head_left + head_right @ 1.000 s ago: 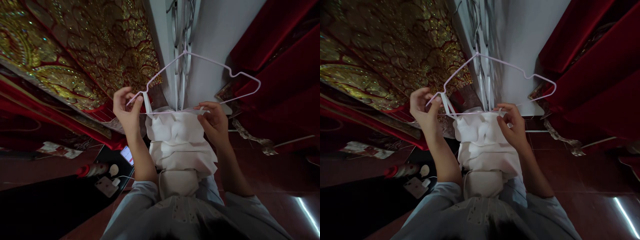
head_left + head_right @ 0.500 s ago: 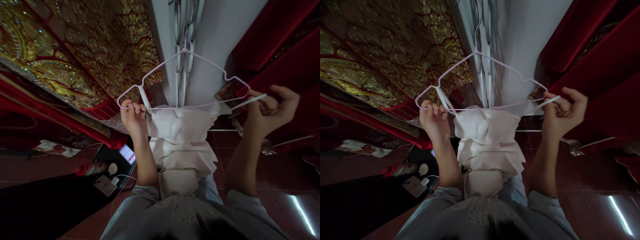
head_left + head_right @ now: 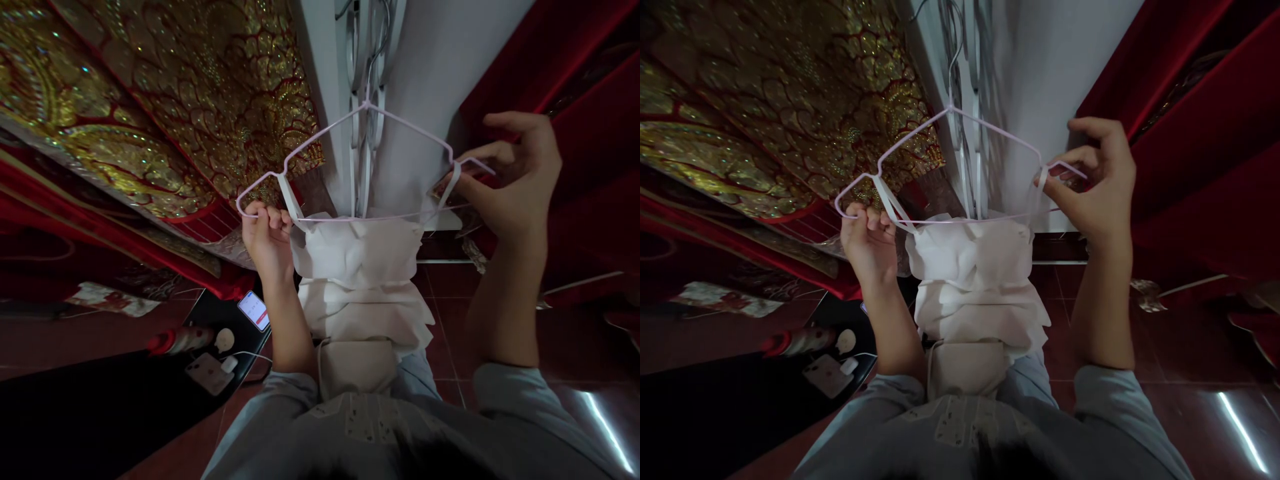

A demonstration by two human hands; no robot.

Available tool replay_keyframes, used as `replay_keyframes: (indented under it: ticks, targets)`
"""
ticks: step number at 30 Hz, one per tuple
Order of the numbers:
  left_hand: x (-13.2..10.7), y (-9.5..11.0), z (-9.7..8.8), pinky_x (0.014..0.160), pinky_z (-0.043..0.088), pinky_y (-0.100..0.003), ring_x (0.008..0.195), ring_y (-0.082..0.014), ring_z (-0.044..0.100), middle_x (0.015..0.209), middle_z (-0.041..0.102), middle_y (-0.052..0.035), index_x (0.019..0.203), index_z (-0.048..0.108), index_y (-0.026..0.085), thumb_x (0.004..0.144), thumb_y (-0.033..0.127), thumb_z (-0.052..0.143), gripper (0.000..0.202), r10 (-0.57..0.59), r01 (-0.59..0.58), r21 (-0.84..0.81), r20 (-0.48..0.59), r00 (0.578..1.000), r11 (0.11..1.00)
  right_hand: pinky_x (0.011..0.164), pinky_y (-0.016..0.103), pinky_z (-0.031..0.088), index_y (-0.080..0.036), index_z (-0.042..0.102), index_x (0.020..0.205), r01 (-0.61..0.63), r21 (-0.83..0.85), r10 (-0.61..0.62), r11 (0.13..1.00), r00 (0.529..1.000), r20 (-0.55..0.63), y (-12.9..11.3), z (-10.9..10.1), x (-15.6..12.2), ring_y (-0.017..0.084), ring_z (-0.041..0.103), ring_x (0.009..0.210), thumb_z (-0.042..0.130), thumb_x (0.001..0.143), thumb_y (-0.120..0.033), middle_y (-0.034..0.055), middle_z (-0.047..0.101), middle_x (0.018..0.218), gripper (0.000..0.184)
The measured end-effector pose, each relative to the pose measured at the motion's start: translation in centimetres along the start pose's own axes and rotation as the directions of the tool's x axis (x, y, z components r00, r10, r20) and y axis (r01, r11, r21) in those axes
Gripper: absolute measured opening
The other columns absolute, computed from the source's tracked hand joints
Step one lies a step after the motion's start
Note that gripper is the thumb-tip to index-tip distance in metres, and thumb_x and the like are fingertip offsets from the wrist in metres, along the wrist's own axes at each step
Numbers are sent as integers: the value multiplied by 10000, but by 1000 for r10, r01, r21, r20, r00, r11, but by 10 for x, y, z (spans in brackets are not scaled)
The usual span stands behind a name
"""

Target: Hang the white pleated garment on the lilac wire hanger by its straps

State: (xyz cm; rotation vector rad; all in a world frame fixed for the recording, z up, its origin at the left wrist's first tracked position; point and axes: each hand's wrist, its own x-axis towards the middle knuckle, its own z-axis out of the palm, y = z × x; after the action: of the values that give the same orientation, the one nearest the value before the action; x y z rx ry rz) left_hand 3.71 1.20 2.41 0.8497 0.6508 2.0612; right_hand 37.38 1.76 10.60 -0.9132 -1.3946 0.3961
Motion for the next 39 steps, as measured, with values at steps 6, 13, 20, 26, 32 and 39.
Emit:
replay_keyframes:
  ticks: [6, 13, 20, 26, 32, 39]
  targets:
    - [-3, -2, 1, 693, 537, -237, 695, -152, 583, 683, 452, 47, 950, 639, 258, 816, 509, 1004, 463, 1, -2, 31, 7, 1000, 1000, 1105, 490, 587, -330, 771, 1244, 251, -289, -272, 924, 962, -34, -7, 0, -24, 274, 734, 1220, 835, 808, -214, 62, 771, 1229, 456]
    - [-3, -5, 2, 710, 552, -248, 688, -151, 600, 688, 463, 44, 965, 638, 255, 945, 453, 912, 338, 10, -8, 53, -31, 999, 999, 693, 362, 626, -351, 739, 1363, 238, -161, -160, 958, 908, 388, -11, 32, -80, 165, 677, 822, 708, 934, -233, 55, 760, 1313, 445]
    - [-32, -16, 7, 902, 575, -296, 922, -179, 705, 984, 710, -35, 1012, 720, 234, 860, 641, 917, 478, 28, -9, 219, -86, 996, 976, 710, 354, 600, -273, 782, 1081, 55, -170, -19, 984, 978, 209, 24, 78, -132, 104, 489, 686, 698, 1008, -285, 89, 676, 1384, 112]
    - [-52, 20, 10, 729, 474, -277, 818, -188, 621, 857, 709, -35, 895, 782, 201, 969, 603, 824, 411, -107, -12, 629, 151, 983, 777, 655, 319, 544, -266, 773, 968, -15, -104, 29, 994, 991, 130, 26, 94, -135, 130, 542, 752, 671, 1018, -277, 82, 689, 1345, 114]
    - [-29, 72, 24, 496, 314, -275, 578, -118, 419, 987, 816, -69, 1035, 873, 224, 915, 599, 898, 394, -126, 20, 369, 264, 956, 929, 679, 316, 540, -263, 767, 940, -27, -78, 37, 997, 991, 131, 29, 91, -131, 146, 580, 823, 663, 997, -230, 73, 694, 1348, 123]
    - [-10, 41, 13, 503, 359, -230, 732, -96, 625, 1458, 769, 15, 1208, 848, 360, 961, 347, 859, 247, 209, -192, 193, -74, 975, 962, 657, 309, 533, -259, 774, 928, -26, -65, 36, 998, 987, 155, 32, 74, -126, 151, 609, 830, 662, 997, -239, 76, 730, 1330, 133]
